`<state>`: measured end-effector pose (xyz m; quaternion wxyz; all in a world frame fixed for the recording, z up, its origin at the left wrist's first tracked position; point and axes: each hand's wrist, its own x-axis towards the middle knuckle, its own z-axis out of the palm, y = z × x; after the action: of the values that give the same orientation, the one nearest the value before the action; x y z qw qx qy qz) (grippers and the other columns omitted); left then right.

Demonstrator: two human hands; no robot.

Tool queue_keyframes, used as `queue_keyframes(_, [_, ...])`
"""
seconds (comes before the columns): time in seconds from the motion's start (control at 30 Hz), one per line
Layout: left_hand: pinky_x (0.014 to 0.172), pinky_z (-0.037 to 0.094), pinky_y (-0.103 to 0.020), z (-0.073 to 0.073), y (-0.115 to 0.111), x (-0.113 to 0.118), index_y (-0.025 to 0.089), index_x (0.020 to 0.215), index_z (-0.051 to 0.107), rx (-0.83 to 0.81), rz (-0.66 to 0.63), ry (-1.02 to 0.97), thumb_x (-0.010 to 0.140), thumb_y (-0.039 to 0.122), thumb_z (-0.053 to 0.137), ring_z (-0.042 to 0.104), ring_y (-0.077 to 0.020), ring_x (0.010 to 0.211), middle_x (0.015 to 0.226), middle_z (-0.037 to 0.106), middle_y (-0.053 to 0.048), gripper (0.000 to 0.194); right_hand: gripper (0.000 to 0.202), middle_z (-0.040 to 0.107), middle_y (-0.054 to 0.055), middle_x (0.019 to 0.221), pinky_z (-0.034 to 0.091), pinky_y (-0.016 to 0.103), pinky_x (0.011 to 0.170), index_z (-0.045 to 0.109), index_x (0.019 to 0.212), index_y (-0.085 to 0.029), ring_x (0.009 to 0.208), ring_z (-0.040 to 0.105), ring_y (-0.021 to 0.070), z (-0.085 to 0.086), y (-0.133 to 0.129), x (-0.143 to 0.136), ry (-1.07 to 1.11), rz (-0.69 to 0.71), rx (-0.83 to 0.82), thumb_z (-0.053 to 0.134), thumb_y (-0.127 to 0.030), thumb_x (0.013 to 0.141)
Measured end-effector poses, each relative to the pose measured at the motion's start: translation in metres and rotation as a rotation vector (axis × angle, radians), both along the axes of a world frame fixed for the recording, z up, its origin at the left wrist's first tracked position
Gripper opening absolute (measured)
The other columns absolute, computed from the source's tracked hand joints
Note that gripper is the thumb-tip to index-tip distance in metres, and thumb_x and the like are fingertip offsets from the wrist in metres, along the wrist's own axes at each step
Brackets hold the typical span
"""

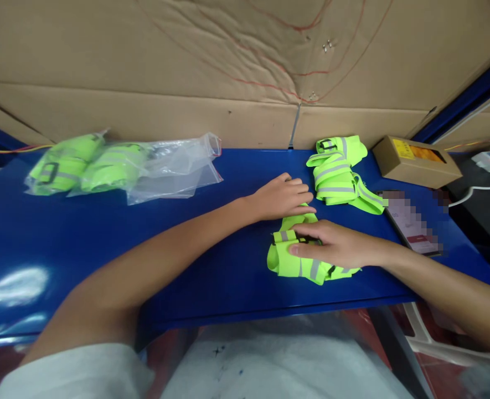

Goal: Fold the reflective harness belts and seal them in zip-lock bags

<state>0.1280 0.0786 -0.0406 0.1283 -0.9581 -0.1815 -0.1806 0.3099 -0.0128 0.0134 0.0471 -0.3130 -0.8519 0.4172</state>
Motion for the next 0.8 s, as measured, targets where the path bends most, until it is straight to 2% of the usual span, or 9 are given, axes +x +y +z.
queue_keyframes(0.1, [0.077, 0.03, -0.037, 0.0, 0.0, -0.001, 0.018, 0.092, 0.067, 0.004, 0.012, 0.005, 0.107, 0.056, 0.029, 0.059, -0.0219, 0.09, 0.091, 0.07, -0.006, 0.056, 0.039, 0.071, 0.01, 0.111, 0.052, 0.034, 0.085, 0.063, 0.123, -0.016, 0.101, 0.065, 0.0213, -0.001, -0.007, 0.0, 0.044, -0.018, 0.283, 0.05, -0.048, 0.105])
queue_keyframes(0.17, [0.077, 0.03, -0.037, 0.0, 0.0, -0.002, 0.017, 0.091, 0.066, 0.005, 0.022, 0.002, 0.108, 0.054, 0.03, 0.059, -0.022, 0.09, 0.091, 0.07, -0.007, 0.054, 0.04, 0.069, 0.014, 0.125, 0.051, 0.04, 0.099, 0.06, 0.133, -0.016, 0.118, 0.063, 0.0249, -0.002, -0.01, -0.001, 0.076, -0.01, 0.417, 0.051, -0.043, 0.105])
queue_keyframes(0.33, [0.077, 0.031, -0.037, 0.001, 0.0, -0.001, 0.018, 0.094, 0.066, -0.035, -0.008, 0.02, 0.108, 0.047, 0.035, 0.058, -0.0221, 0.09, 0.091, 0.069, -0.006, 0.045, 0.038, 0.065, 0.019, 0.126, 0.054, 0.044, 0.103, 0.063, 0.134, -0.012, 0.12, 0.063, 0.0267, -0.002, -0.015, -0.004, 0.106, 0.018, 0.672, 0.052, -0.033, 0.105])
queue_keyframes(0.4, [0.077, 0.031, -0.037, 0.002, 0.0, -0.001, 0.018, 0.092, 0.067, -0.032, -0.002, 0.012, 0.108, 0.05, 0.033, 0.058, -0.022, 0.09, 0.091, 0.07, -0.006, 0.05, 0.037, 0.065, 0.018, 0.13, 0.055, 0.045, 0.104, 0.061, 0.138, -0.013, 0.123, 0.062, 0.0269, -0.005, -0.017, -0.005, 0.077, 0.054, 0.749, 0.049, -0.02, 0.104])
queue_keyframes(0.5, [0.078, 0.032, -0.037, 0.002, 0.0, -0.001, 0.017, 0.092, 0.068, -0.027, 0.02, -0.009, 0.108, 0.054, 0.03, 0.059, -0.0219, 0.09, 0.092, 0.07, -0.007, 0.056, 0.05, 0.067, 0.017, 0.128, 0.056, 0.048, 0.103, 0.055, 0.144, -0.012, 0.121, 0.064, 0.0274, -0.013, -0.023, -0.005, -0.019, 0.106, 0.835, 0.041, -0.002, 0.097])
queue_keyframes(0.57, [0.079, 0.032, -0.037, 0.002, 0.0, -0.001, 0.016, 0.093, 0.068, -0.028, 0.031, -0.019, 0.108, 0.055, 0.03, 0.059, -0.0221, 0.091, 0.094, 0.07, -0.007, 0.056, 0.05, 0.067, 0.019, 0.128, 0.056, 0.05, 0.101, 0.047, 0.15, -0.01, 0.12, 0.065, 0.0298, -0.02, -0.028, -0.003, -0.057, 0.082, 0.856, 0.046, -0.012, 0.101])
queue_keyframes(0.63, [0.079, 0.033, -0.037, 0.002, -0.001, -0.001, 0.016, 0.095, 0.069, -0.038, 0.035, -0.02, 0.108, 0.054, 0.031, 0.059, -0.0224, 0.093, 0.095, 0.07, -0.008, 0.055, 0.063, 0.064, 0.022, 0.133, 0.053, 0.055, 0.103, 0.041, 0.154, -0.01, 0.124, 0.062, 0.0341, -0.025, -0.033, -0.001, -0.052, 0.061, 0.843, 0.056, -0.041, 0.102])
queue_keyframes(0.7, [0.08, 0.034, -0.037, 0.002, -0.001, -0.002, 0.017, 0.096, 0.07, -0.051, 0.034, -0.018, 0.108, 0.053, 0.032, 0.06, -0.0223, 0.094, 0.098, 0.069, -0.008, 0.054, 0.08, 0.059, 0.022, 0.14, 0.046, 0.06, 0.109, 0.045, 0.152, -0.012, 0.131, 0.055, 0.038, -0.029, -0.037, 0.001, -0.058, 0.066, 0.834, 0.06, -0.065, 0.093])
queue_keyframes(0.8, [0.081, 0.036, -0.036, 0.001, -0.001, -0.003, 0.016, 0.096, 0.07, -0.072, 0.04, -0.041, 0.108, 0.051, 0.035, 0.06, -0.0219, 0.097, 0.105, 0.068, -0.009, 0.051, 0.072, 0.057, 0.02, 0.144, 0.034, 0.06, 0.116, 0.055, 0.143, -0.015, 0.138, 0.048, 0.0375, -0.031, -0.04, 0.002, -0.099, 0.067, 0.859, 0.057, -0.068, 0.093])
